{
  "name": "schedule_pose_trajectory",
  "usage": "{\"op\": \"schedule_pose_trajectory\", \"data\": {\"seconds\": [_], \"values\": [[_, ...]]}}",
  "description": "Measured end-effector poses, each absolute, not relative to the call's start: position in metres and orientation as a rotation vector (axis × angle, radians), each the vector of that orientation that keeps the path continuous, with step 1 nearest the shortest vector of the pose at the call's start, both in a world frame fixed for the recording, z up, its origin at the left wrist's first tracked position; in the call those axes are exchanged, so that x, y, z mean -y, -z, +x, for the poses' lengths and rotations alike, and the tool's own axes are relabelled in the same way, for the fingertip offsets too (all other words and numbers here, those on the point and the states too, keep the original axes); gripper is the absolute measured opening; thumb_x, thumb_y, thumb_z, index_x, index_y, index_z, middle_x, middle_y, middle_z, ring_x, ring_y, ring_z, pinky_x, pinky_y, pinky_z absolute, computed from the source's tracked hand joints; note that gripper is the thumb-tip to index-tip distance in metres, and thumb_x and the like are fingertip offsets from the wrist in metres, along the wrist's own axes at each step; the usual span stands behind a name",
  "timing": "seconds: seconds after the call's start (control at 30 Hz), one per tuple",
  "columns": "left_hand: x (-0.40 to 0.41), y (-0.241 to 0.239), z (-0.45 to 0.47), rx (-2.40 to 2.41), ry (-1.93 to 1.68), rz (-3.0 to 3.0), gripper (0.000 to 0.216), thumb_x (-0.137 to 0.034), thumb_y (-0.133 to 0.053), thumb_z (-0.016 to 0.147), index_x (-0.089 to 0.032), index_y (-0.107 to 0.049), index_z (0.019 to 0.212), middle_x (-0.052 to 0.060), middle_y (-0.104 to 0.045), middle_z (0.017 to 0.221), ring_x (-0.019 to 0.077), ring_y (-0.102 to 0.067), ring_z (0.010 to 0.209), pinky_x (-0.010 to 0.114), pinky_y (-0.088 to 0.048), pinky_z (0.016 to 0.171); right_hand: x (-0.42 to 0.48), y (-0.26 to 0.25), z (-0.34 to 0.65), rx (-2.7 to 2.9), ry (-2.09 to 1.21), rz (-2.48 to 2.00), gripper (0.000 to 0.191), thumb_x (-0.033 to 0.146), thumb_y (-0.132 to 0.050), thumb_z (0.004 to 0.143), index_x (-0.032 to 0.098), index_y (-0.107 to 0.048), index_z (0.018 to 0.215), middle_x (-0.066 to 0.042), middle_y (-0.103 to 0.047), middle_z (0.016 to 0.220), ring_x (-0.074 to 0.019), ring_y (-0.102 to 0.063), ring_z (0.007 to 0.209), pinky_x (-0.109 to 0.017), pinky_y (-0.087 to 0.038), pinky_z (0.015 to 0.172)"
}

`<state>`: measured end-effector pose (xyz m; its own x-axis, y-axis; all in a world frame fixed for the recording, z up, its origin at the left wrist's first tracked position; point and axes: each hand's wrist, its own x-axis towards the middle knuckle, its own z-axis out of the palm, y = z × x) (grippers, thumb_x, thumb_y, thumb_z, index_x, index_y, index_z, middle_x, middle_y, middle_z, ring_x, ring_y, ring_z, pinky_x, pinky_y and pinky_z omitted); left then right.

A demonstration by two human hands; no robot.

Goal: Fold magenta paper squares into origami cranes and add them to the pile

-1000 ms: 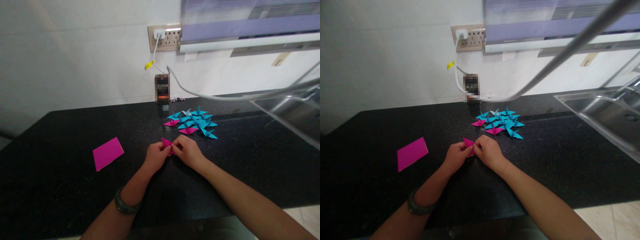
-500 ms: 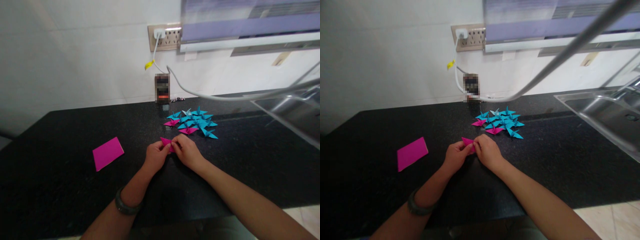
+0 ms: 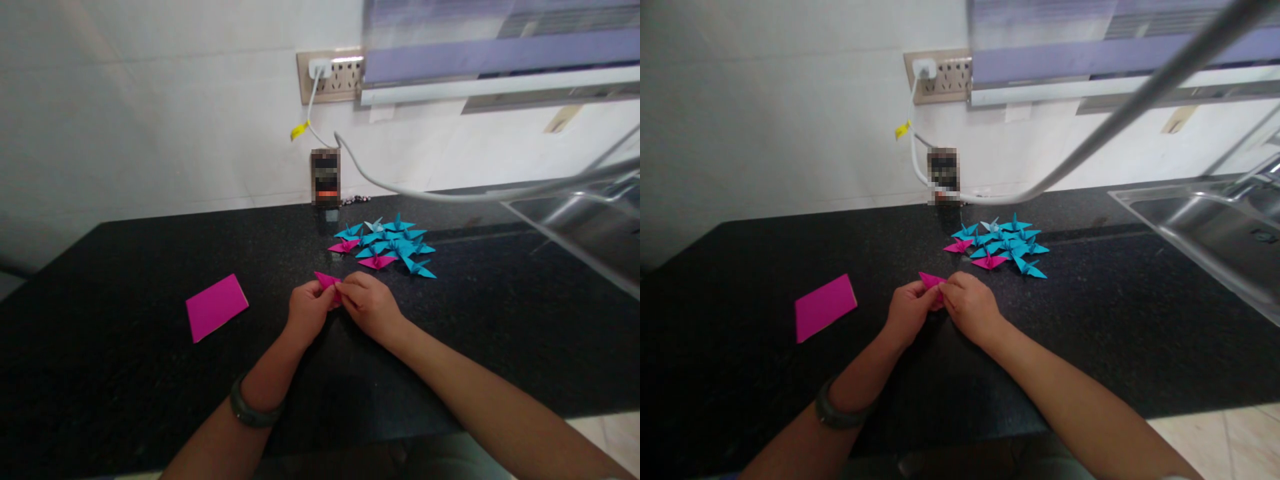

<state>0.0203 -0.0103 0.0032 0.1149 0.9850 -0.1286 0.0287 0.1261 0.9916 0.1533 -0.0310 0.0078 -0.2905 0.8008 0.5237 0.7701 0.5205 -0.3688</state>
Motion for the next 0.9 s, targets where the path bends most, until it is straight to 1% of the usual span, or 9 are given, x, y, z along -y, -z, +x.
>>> {"op": "schedule_pose_trajectory", "data": {"seconds": [0.13,0.27,0.4,0.5,0.67,0.8,0.87,0.9], "values": [[0.0097,-0.0052,0.0207,-1.160,-1.024,1.041,0.016,-0.026,-0.065,0.064,-0.011,-0.066,0.069,0.000,-0.062,0.054,0.0089,-0.055,0.048,0.019,-0.044,0.049,0.0314,-0.0096,0.1547,2.144,-0.036,-1.290,0.018,0.019,-0.046,0.082,0.016,-0.065,0.081,-0.008,-0.059,0.080,-0.0154,-0.051,0.073,-0.025,-0.042,0.064],[0.0091,-0.0031,0.0195,-1.081,-0.999,0.982,0.017,-0.026,-0.064,0.064,-0.011,-0.064,0.070,0.000,-0.061,0.054,0.0078,-0.054,0.047,0.019,-0.043,0.048,0.0317,-0.0107,0.1573,2.141,-0.095,-1.252,0.018,0.017,-0.047,0.081,0.016,-0.064,0.079,-0.008,-0.057,0.080,-0.0146,-0.050,0.074,-0.025,-0.042,0.066],[0.0097,-0.0022,0.0195,-1.054,-0.980,0.986,0.020,-0.031,-0.063,0.067,-0.011,-0.062,0.067,0.000,-0.060,0.054,0.0077,-0.054,0.046,0.019,-0.043,0.048,0.0327,-0.0118,0.1584,2.129,-0.161,-1.224,0.018,0.016,-0.046,0.081,0.015,-0.064,0.077,-0.007,-0.056,0.081,-0.0139,-0.051,0.075,-0.025,-0.043,0.068],[0.0100,-0.0034,0.0200,-1.070,-0.980,1.014,0.027,-0.038,-0.063,0.067,-0.011,-0.061,0.063,0.000,-0.059,0.053,0.0082,-0.053,0.046,0.020,-0.043,0.048,0.0341,-0.0137,0.1578,2.122,-0.211,-1.223,0.019,0.016,-0.045,0.081,0.015,-0.064,0.075,-0.007,-0.056,0.080,-0.0136,-0.052,0.074,-0.025,-0.043,0.068],[0.0102,-0.0039,0.0192,-1.073,-0.992,1.030,0.030,-0.040,-0.067,0.063,-0.011,-0.063,0.065,0.001,-0.060,0.054,0.0088,-0.053,0.048,0.020,-0.042,0.048,0.0349,-0.0129,0.1569,1.977,-0.381,-1.181,0.018,0.017,-0.047,0.081,0.016,-0.063,0.073,-0.004,-0.055,0.075,-0.0116,-0.052,0.068,-0.023,-0.042,0.061],[0.0113,-0.0037,0.0184,-1.061,-1.006,1.080,0.028,-0.040,-0.064,0.067,-0.012,-0.063,0.069,0.000,-0.060,0.057,0.0085,-0.053,0.051,0.020,-0.043,0.050,0.0305,-0.0077,0.1565,1.696,-0.506,-1.324,0.009,0.023,-0.055,0.077,0.016,-0.061,0.079,-0.002,-0.055,0.071,-0.0108,-0.051,0.063,-0.022,-0.041,0.056],[0.0121,-0.0047,0.0187,-1.051,-1.002,1.122,0.027,-0.038,-0.063,0.069,-0.012,-0.063,0.071,0.000,-0.060,0.059,0.0087,-0.053,0.052,0.020,-0.043,0.052,0.0280,-0.0060,0.1566,1.614,-0.629,-1.419,0.014,0.028,-0.056,0.076,0.016,-0.059,0.082,-0.002,-0.057,0.070,-0.0101,-0.050,0.058,-0.022,-0.040,0.053],[0.0125,-0.0054,0.0189,-1.048,-1.001,1.137,0.026,-0.038,-0.062,0.069,-0.012,-0.063,0.071,0.000,-0.059,0.059,0.0088,-0.053,0.053,0.020,-0.043,0.052,0.0271,-0.0058,0.1568,1.619,-0.706,-1.440,0.016,0.030,-0.055,0.077,0.015,-0.059,0.081,-0.001,-0.057,0.067,-0.0097,-0.049,0.056,-0.021,-0.039,0.051]]}}
